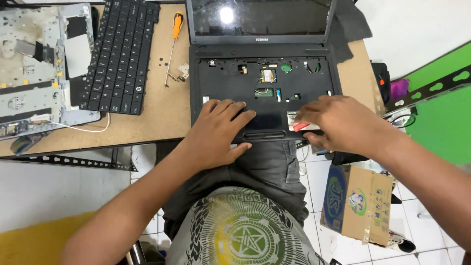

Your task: Disassembling a laptop computer to access internal components using a screwdriver and prying tools

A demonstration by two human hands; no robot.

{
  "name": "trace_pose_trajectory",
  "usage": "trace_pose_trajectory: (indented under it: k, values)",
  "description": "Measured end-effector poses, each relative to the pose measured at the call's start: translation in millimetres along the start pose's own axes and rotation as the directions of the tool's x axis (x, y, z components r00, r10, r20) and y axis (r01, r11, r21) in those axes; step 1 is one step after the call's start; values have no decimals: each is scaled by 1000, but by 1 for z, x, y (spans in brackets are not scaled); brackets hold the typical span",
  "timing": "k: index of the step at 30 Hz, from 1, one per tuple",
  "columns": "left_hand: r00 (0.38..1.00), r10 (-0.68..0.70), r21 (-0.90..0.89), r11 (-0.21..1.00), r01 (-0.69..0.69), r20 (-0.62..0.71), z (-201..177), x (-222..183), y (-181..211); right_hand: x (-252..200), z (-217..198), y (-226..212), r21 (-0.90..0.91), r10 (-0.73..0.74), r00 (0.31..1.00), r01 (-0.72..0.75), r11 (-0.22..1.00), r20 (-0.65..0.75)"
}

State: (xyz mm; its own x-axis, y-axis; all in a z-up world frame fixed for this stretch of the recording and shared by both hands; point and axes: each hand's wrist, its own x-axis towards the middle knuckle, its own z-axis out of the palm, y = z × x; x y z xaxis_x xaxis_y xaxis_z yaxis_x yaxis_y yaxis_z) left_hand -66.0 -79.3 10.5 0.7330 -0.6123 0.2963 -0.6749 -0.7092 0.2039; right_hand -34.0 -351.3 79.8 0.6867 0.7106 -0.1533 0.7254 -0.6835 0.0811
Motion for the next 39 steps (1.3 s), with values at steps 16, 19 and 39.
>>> trace_pose_trajectory:
  k: [16,19,39]
  values:
    - [996,91,-198,976,-90,-4,10,38,-2,-22,10,25,-30,-56,998,57,998,24]
    - [993,111,-242,963,-114,-26,9,41,-4,-26,14,24,-47,-52,999,52,998,6]
    - [990,141,-323,937,-133,-1,12,46,-12,-41,71,12,-432,-425,814,244,868,-395]
